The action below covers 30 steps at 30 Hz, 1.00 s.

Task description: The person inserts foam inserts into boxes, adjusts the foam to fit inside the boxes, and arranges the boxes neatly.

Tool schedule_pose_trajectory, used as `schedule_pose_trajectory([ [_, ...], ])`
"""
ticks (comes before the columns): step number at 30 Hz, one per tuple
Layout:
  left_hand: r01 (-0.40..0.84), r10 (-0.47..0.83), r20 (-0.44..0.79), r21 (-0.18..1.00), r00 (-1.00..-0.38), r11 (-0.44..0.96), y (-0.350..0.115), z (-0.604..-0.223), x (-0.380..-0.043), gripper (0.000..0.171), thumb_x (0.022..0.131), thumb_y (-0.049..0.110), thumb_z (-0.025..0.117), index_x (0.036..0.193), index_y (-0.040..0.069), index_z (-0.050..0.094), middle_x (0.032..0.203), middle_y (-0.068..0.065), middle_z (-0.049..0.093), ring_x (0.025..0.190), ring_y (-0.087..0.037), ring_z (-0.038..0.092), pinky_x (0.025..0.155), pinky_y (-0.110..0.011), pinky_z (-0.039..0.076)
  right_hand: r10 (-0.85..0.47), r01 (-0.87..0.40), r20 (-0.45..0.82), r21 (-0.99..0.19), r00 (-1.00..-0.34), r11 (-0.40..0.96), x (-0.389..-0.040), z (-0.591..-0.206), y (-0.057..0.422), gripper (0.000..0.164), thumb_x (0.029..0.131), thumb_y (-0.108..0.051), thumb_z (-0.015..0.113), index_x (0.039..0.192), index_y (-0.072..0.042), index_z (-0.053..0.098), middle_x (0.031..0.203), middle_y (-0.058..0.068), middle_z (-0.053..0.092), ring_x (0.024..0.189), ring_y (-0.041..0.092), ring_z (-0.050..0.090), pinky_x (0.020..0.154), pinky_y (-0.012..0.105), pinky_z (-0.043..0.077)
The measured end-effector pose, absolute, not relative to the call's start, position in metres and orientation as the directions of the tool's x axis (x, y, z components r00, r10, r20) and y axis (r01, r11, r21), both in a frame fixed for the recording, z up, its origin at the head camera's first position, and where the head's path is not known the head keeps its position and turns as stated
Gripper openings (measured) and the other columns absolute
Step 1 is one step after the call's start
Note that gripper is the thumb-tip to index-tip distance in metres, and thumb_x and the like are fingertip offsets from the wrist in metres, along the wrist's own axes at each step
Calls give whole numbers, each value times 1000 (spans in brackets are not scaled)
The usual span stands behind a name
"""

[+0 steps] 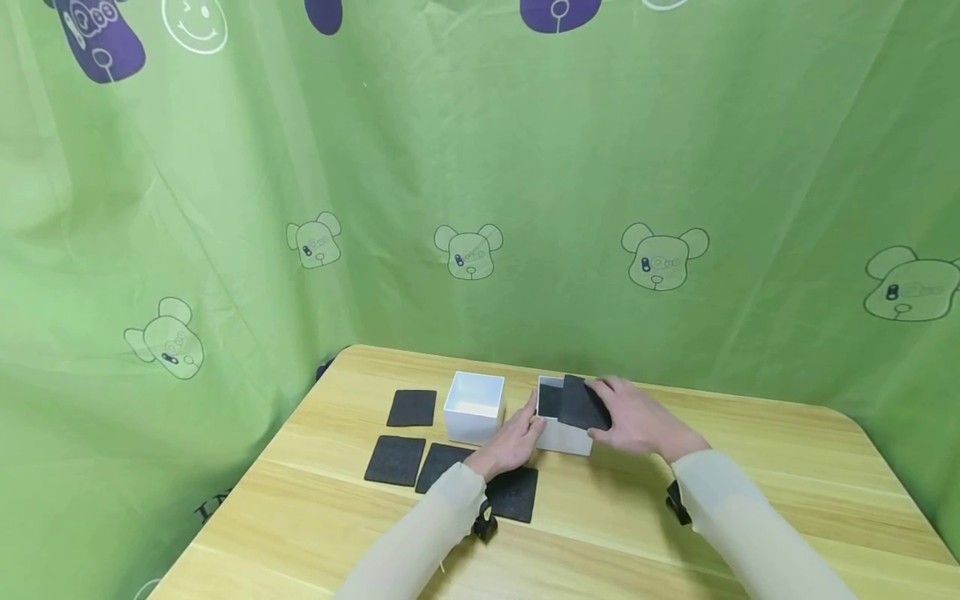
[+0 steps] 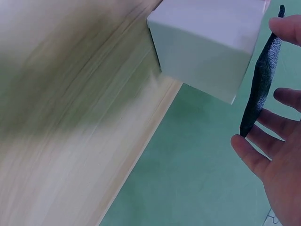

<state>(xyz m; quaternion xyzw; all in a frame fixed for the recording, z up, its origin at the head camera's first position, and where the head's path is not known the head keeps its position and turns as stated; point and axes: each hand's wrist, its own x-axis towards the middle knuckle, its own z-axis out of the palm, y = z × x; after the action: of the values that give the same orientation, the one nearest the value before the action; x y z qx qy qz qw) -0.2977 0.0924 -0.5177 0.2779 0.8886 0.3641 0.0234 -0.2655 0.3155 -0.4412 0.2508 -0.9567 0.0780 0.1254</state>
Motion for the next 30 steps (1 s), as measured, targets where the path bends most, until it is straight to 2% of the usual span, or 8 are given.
schedule_pose_trajectory([
  [5, 462, 497, 156, 667, -854, 585, 94, -520, -299, 58, 94, 47, 18, 142, 20, -1, 116, -1, 49, 114, -11, 39, 97, -27, 29, -476, -510, 268, -68, -838, 858, -281, -445, 313, 79, 68, -44, 68, 128, -2, 40, 118, 17, 45, 105, 32, 43, 85, 47, 38],
  [8, 452, 489, 153, 676, -859, 582, 95, -522, -300, 58, 94, 47, 16, 142, 19, 1, 131, -6, 40, 122, -14, 31, 100, -28, 24, -475, -507, 261, -70, -840, 859, -286, -446, 310, 79, 67, -44, 68, 127, -1, 41, 119, 17, 45, 106, 32, 42, 87, 47, 37],
  [11, 435, 482, 143, 694, -864, 574, 96, -521, -301, 58, 94, 47, 16, 142, 19, 2, 138, -6, 31, 124, -14, 27, 101, -29, 23, -470, -501, 244, -80, -848, 862, -289, -446, 309, 78, 68, -44, 68, 128, -1, 41, 119, 18, 45, 107, 33, 42, 88, 48, 36],
  [17, 373, 454, 99, 734, -885, 568, 97, -517, -302, 55, 93, 48, 18, 142, 25, 4, 138, -5, 31, 124, -15, 28, 100, -31, 23, -460, -488, 221, -93, -860, 868, -289, -445, 306, 78, 69, -43, 67, 128, -1, 40, 120, 18, 44, 106, 33, 42, 88, 49, 36],
  [24, 295, 427, 41, 782, -903, 549, 97, -511, -298, 53, 93, 48, 19, 141, 32, 4, 142, 0, 22, 127, -18, 24, 101, -36, 20, -446, -472, 206, -105, -871, 875, -287, -445, 306, 78, 70, -45, 67, 129, -3, 40, 119, 18, 44, 105, 32, 43, 85, 49, 38],
  [30, 276, 424, 36, 808, -905, 521, 99, -509, -296, 51, 93, 45, 22, 140, 34, 7, 143, -1, 21, 127, -18, 23, 102, -37, 20, -445, -471, 197, -112, -874, 875, -282, -446, 306, 77, 70, -45, 66, 130, -4, 40, 119, 18, 44, 102, 31, 45, 82, 47, 40],
])
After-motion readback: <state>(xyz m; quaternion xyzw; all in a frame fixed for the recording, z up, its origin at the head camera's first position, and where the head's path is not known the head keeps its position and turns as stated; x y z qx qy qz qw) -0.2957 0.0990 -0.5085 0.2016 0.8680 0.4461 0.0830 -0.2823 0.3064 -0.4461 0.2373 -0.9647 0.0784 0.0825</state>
